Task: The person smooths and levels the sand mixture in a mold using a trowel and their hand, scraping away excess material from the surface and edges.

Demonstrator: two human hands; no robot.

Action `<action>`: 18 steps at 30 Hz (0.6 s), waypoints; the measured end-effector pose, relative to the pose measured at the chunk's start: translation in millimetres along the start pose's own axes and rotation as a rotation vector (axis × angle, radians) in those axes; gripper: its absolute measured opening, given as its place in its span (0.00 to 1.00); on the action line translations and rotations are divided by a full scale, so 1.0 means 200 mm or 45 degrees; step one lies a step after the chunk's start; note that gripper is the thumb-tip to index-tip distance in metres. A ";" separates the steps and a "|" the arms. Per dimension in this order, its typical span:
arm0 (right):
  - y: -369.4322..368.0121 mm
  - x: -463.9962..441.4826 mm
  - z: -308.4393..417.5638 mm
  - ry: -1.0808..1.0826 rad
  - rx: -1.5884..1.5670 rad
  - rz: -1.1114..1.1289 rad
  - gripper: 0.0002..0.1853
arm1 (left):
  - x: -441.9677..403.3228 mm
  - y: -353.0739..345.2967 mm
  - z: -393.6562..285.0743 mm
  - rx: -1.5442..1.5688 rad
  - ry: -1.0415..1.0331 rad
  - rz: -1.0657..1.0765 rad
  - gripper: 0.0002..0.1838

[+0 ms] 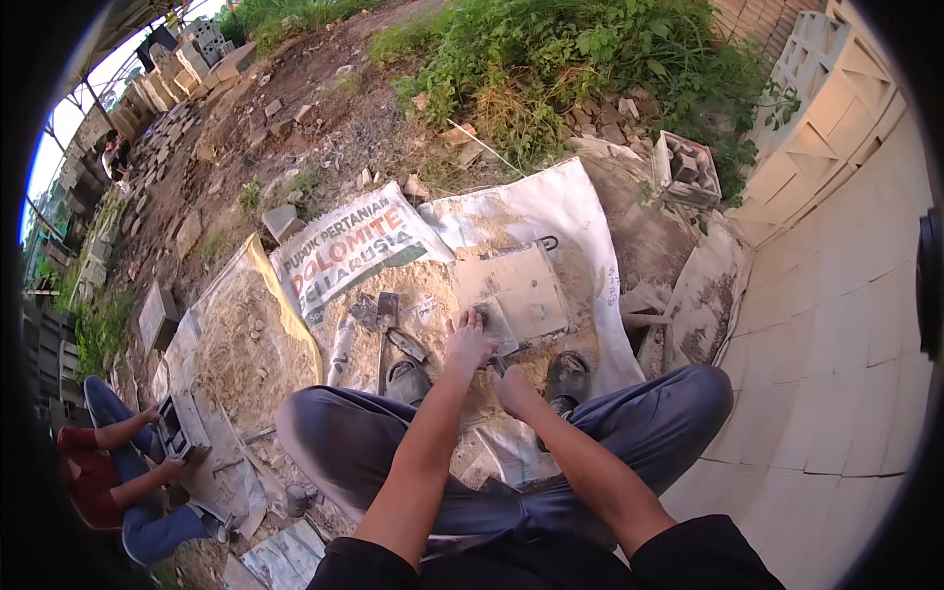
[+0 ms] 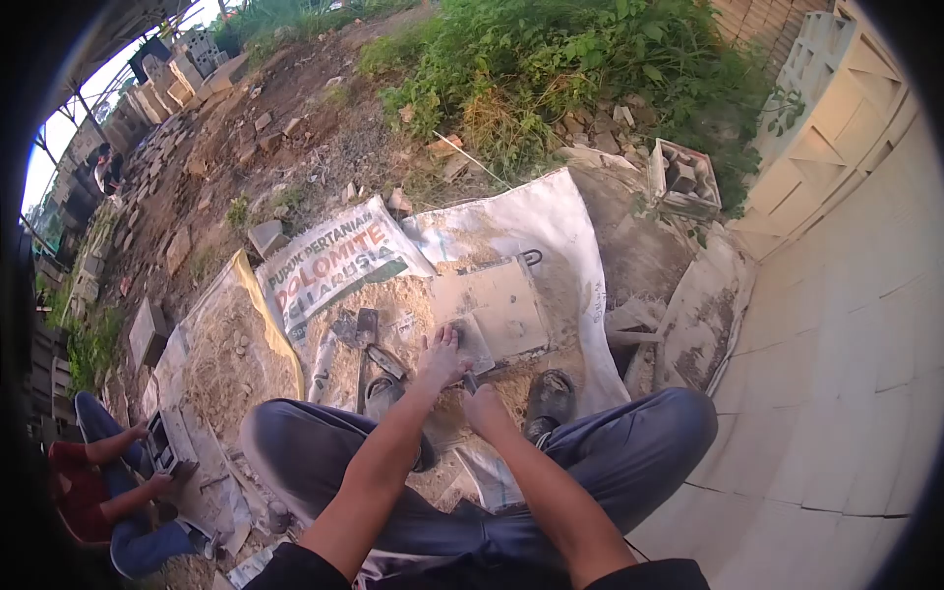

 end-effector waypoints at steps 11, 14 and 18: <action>-0.09 0.26 -0.22 -0.049 0.033 -0.080 0.26 | 0.33 -0.15 -0.16 -0.012 -0.068 0.113 0.44; 0.02 0.32 -0.21 0.058 0.134 0.017 0.27 | 0.34 -0.17 -0.23 0.124 -0.105 0.218 0.43; 0.23 0.32 -0.24 -0.021 -0.082 -0.248 0.27 | 0.26 0.02 -0.38 0.158 -0.270 -0.087 0.38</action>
Point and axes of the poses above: each hand's wrist, its own x-axis away from the middle knuckle, its own y-axis out of the back of the hand, z = x × y, the point moved 8 cm from there along -x, towards the middle knuckle, and after that the axes turned 3 degrees about y, right-handed, at the moved point
